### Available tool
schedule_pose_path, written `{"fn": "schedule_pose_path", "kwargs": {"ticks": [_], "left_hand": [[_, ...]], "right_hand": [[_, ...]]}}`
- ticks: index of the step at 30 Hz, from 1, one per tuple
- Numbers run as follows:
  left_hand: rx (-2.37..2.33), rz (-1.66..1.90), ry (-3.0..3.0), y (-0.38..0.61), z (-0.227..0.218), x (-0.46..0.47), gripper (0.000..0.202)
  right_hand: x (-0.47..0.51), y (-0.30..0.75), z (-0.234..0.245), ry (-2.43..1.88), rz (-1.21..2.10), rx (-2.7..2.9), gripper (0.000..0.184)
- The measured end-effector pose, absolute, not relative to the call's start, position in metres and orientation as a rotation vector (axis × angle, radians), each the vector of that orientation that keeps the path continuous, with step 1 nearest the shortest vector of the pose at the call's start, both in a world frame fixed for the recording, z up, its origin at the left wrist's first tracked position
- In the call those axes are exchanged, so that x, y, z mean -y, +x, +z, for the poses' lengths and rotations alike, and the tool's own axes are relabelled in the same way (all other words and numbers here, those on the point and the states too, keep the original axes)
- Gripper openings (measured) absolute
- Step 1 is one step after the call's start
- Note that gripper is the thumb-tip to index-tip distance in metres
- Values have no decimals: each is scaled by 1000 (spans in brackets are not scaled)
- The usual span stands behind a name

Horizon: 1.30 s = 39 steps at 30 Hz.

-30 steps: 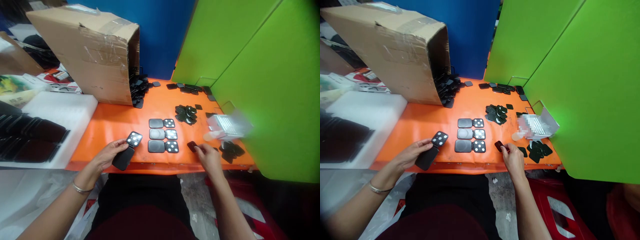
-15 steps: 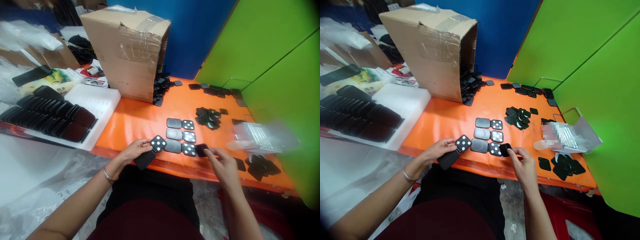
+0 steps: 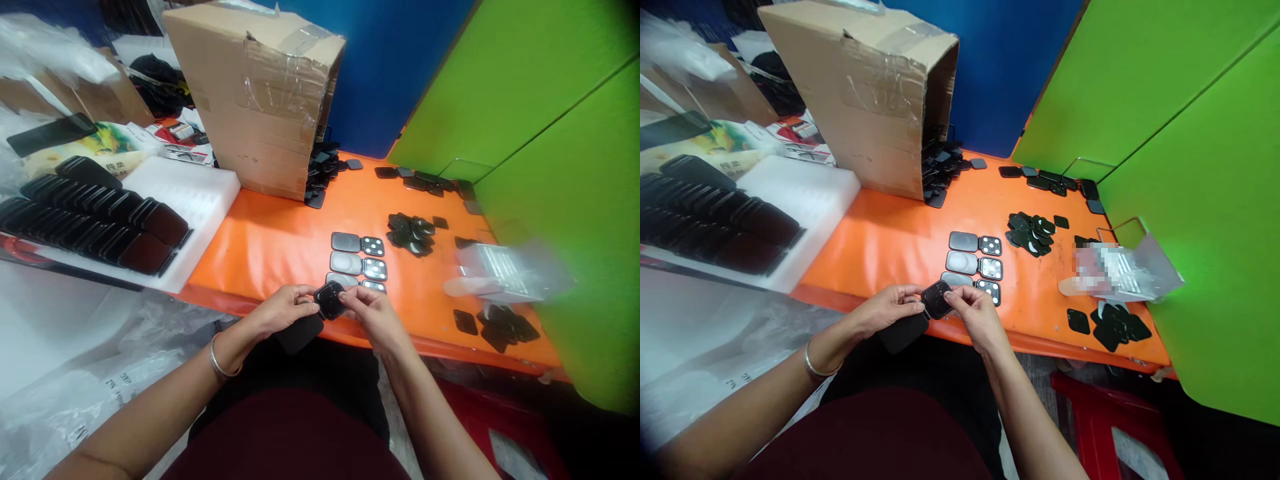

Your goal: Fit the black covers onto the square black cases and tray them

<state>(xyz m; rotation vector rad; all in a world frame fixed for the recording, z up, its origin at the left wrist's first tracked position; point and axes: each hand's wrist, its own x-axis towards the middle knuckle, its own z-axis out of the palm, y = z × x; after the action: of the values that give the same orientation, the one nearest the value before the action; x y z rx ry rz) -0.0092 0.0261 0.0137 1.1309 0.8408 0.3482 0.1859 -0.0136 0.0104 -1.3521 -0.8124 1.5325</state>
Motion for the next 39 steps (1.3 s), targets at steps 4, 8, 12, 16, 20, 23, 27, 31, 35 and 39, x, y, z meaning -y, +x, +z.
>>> {"fn": "schedule_pose_path", "kwargs": {"ticks": [4, 8, 12, 16, 20, 23, 27, 31, 35, 39], "left_hand": [[-833, 343, 1107, -8, 13, -25, 38], [-822, 356, 1097, -7, 9, -24, 40], [-809, 365, 1110, -8, 8, -23, 40], [-803, 379, 1121, -8, 8, -22, 41], [-808, 389, 1119, -8, 8, -21, 41], [-808, 394, 1122, -7, 8, -20, 41], [-823, 415, 1131, -5, 11, -19, 38], [-921, 462, 1110, -2, 11, -15, 38], [-974, 493, 1087, 1, 7, -12, 36], [-998, 491, 1072, 2, 6, -11, 35]], "right_hand": [[17, 183, 6, -1401, 1506, 820, 32], [20, 183, 4, -1422, 1474, 833, 34], [20, 182, 5, -1436, 1443, 864, 36], [21, 181, 6, -1437, 1411, 888, 38], [23, 179, 5, -1453, 1378, 866, 36], [23, 178, 5, -1484, 1342, 891, 34], [23, 177, 6, -1510, 1293, 991, 31], [24, 176, 3, -1549, 1189, 1117, 29], [25, 173, 2, -1574, 1010, 1247, 27], [25, 173, 2, -1585, 962, 1274, 26]]}}
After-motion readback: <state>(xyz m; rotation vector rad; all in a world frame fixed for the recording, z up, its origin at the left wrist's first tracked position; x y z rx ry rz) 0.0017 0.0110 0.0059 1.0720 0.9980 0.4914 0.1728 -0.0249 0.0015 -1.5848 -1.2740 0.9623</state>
